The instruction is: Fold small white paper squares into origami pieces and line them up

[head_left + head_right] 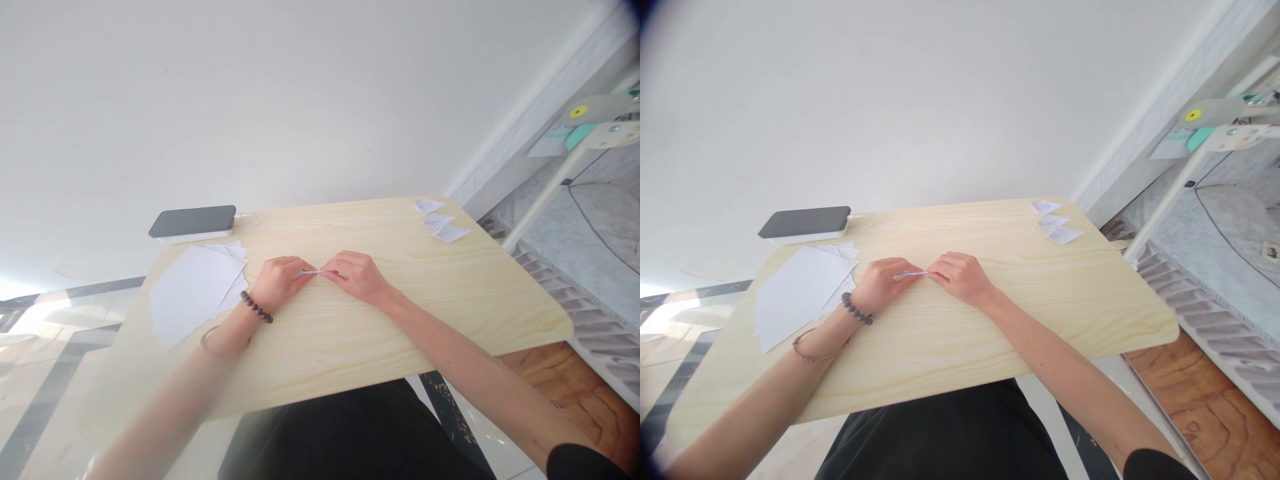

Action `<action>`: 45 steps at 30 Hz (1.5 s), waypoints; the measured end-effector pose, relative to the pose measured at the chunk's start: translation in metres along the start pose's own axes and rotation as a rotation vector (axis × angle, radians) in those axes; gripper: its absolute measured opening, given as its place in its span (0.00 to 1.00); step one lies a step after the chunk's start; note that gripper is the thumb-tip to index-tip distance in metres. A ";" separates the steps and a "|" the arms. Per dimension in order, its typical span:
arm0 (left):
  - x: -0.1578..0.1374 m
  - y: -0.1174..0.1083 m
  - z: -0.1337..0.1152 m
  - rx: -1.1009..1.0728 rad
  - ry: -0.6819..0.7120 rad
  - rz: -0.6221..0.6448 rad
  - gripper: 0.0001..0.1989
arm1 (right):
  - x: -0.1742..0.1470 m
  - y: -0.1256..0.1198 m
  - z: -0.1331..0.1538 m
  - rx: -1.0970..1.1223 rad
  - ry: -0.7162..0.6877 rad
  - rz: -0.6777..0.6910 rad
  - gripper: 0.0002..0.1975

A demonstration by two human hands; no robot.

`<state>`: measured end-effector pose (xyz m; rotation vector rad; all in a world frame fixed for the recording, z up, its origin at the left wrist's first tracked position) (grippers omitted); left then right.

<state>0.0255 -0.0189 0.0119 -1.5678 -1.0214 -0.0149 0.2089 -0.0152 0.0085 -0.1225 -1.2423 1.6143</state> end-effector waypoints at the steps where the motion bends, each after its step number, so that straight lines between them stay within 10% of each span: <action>1: 0.000 0.000 0.000 0.018 0.004 -0.004 0.12 | 0.000 0.000 -0.001 -0.011 0.000 -0.004 0.09; 22: -0.002 -0.006 0.004 -0.250 -0.288 -0.081 0.14 | 0.003 -0.007 0.001 0.033 0.107 -0.076 0.09; 30: 0.004 0.005 -0.004 -0.832 -0.668 -0.179 0.18 | 0.003 -0.002 0.006 -0.135 0.075 -0.180 0.09; 45: 0.002 0.000 -0.004 -0.727 -0.526 -0.073 0.18 | 0.003 0.003 0.003 0.129 0.266 0.011 0.09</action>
Point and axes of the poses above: each hand's wrist, its own x-axis towards the middle knuckle, its own y-axis out of the palm, z = x × y, the point moved 2 cm from there along x, towards the middle knuckle, and after that the axes turned 13 degrees about y, right-handed, at the moved point
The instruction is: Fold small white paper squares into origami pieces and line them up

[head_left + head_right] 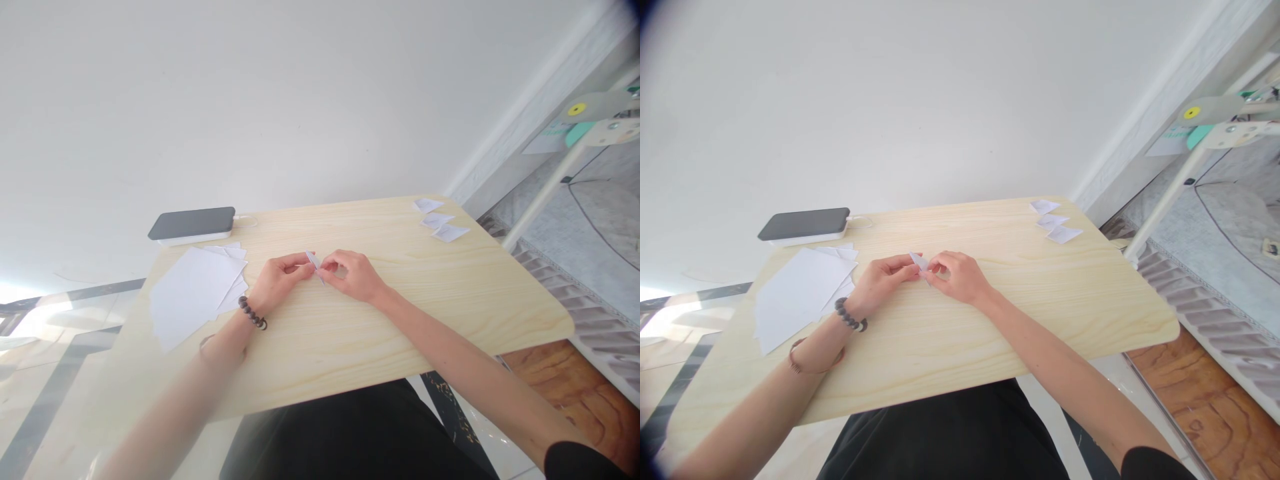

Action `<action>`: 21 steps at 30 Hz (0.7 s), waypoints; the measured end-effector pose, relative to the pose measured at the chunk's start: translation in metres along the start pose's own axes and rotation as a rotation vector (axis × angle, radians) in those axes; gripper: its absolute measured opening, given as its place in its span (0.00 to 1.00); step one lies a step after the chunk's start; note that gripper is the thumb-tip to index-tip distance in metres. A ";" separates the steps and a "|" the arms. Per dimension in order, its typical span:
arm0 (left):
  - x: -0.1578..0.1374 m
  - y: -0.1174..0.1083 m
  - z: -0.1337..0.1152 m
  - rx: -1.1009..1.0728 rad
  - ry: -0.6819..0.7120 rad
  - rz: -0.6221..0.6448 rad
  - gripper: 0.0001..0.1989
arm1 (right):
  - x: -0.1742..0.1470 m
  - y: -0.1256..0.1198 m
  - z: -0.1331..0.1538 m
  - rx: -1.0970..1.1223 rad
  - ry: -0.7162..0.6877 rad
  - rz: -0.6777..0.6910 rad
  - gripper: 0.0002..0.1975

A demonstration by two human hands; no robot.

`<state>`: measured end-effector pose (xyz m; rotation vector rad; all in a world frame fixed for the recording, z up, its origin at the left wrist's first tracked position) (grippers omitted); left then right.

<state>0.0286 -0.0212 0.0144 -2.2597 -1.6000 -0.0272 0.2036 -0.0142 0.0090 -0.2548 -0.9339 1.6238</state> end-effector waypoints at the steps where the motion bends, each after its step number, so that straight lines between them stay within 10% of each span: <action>1: 0.000 0.000 0.000 0.001 -0.001 0.002 0.18 | 0.000 0.000 -0.001 0.013 0.011 0.014 0.09; 14: -0.001 0.011 -0.011 0.254 0.088 -0.027 0.17 | -0.002 0.002 0.003 -0.098 0.146 -0.064 0.09; 21: -0.002 0.016 -0.015 0.847 0.148 -0.046 0.16 | -0.003 0.006 -0.001 -0.061 0.148 -0.078 0.05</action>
Point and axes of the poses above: each hand's wrist, its own x-axis towards the middle knuckle, its own y-axis out of the palm, z = x × y, the point moved 2 cm from there along x, towards the middle knuckle, and after that the axes turned 13 degrees about y, right-handed, at the moved point
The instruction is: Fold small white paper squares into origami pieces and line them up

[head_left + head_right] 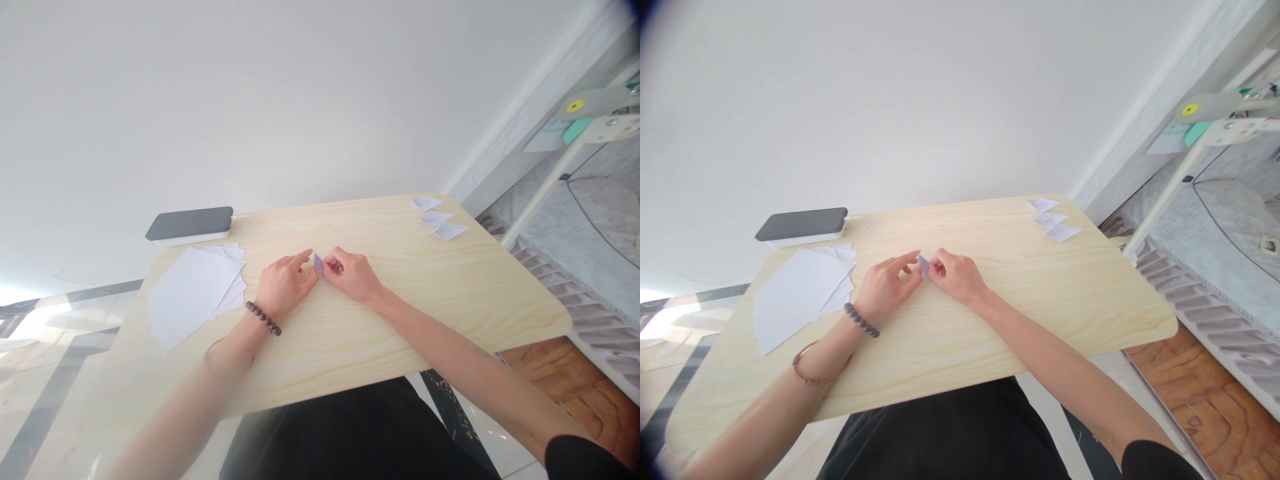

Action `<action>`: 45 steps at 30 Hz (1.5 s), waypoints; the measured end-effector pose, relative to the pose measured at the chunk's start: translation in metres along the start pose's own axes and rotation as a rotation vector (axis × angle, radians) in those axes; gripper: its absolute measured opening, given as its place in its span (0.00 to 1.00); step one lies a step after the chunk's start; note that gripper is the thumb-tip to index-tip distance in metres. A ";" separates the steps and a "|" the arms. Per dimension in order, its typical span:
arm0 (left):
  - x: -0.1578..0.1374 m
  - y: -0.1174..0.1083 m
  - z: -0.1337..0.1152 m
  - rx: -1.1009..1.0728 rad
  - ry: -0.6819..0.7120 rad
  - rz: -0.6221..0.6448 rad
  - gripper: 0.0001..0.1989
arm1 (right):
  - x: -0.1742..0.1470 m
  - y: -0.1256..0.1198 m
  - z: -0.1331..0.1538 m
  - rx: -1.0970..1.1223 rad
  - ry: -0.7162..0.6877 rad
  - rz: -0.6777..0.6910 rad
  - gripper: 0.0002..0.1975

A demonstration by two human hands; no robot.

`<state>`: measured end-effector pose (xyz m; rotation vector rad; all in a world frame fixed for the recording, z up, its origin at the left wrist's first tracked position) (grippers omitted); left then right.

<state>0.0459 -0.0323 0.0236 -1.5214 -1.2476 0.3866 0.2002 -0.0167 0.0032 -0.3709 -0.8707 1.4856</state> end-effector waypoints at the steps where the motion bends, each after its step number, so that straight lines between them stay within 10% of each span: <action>1: 0.000 0.000 -0.001 0.067 -0.005 0.013 0.15 | 0.000 0.001 0.000 0.002 -0.002 -0.004 0.05; 12: 0.006 0.008 0.001 0.220 -0.123 0.176 0.17 | 0.000 0.003 0.003 0.052 -0.016 -0.005 0.02; 23: 0.000 0.003 0.021 -0.781 -0.272 0.073 0.20 | 0.005 -0.003 0.002 0.227 -0.175 0.051 0.10; 45: 0.001 -0.002 0.023 -0.964 -0.287 0.071 0.19 | 0.005 -0.005 0.000 0.223 -0.223 0.079 0.10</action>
Point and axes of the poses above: each hand's wrist, its own x-axis towards the middle knuckle, its own y-axis out of the palm, z = x × y, the point moved 2 cm from there along x, towards the middle knuckle, and after that the axes turned 13 degrees about y, right-handed, at the moved point
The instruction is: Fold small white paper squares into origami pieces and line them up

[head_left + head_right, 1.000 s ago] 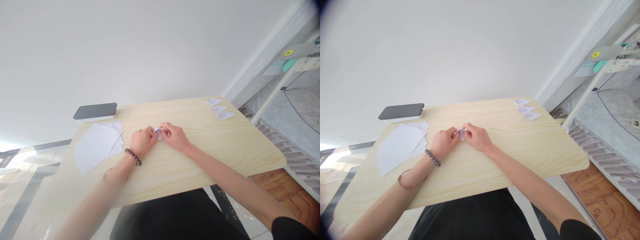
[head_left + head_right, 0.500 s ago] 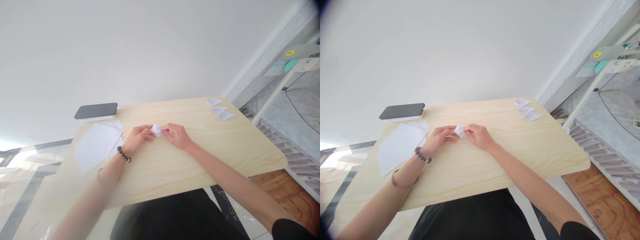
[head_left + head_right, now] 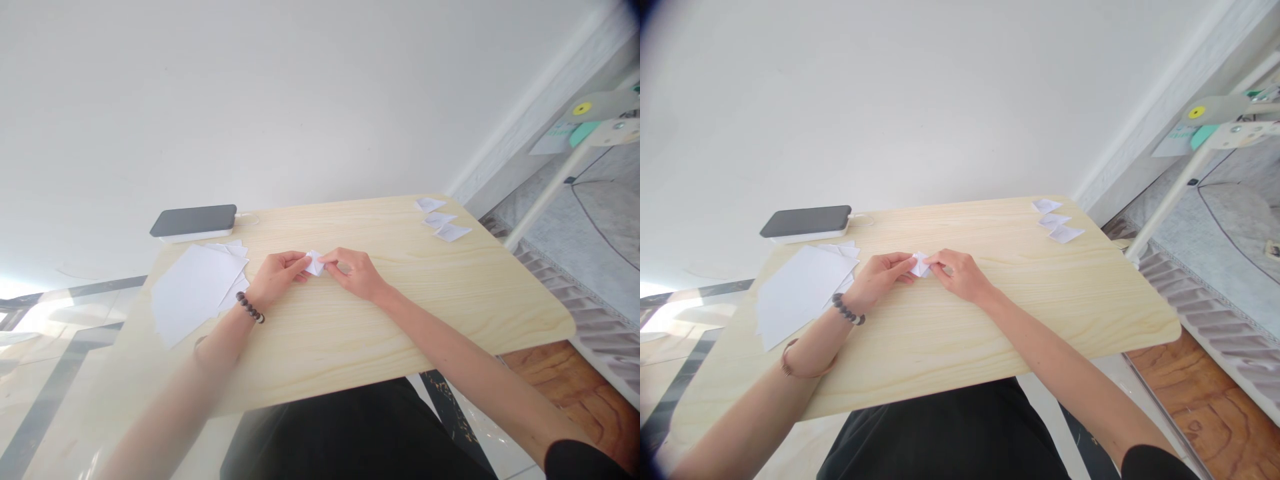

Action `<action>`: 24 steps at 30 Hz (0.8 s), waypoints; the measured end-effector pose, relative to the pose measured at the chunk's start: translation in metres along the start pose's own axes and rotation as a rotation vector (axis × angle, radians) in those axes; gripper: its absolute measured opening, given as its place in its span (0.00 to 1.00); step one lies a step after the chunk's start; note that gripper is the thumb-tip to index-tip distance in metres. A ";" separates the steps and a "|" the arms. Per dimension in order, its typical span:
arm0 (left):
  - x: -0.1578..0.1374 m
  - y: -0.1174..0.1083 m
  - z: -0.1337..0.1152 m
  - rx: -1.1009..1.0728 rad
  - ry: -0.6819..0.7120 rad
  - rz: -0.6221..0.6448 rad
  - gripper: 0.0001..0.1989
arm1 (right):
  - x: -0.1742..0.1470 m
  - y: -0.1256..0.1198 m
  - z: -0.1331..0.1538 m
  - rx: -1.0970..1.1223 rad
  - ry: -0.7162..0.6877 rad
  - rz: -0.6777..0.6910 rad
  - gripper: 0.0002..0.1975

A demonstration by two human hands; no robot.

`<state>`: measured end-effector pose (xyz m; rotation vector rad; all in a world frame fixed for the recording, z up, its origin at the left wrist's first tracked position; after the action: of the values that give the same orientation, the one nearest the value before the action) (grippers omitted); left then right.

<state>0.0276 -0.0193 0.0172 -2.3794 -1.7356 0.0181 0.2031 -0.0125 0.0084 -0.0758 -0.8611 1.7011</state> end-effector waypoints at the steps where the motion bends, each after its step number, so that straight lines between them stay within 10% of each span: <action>1: 0.000 0.000 0.000 0.006 -0.002 -0.004 0.19 | 0.000 0.000 0.000 0.001 0.006 0.000 0.10; 24: -0.004 0.003 -0.001 0.393 0.157 -0.103 0.17 | 0.004 -0.003 0.001 0.002 0.168 0.013 0.10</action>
<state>0.0295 -0.0241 0.0174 -1.9558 -1.6072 0.1399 0.2041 -0.0095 0.0120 -0.2204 -0.7353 1.6812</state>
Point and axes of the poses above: each hand's wrist, its own x-axis towards the middle knuckle, its own y-axis out of the palm, z = x × y, the point moved 2 cm from there along x, towards the middle knuckle, and after that the axes turned 13 degrees about y, right-handed, at the moved point
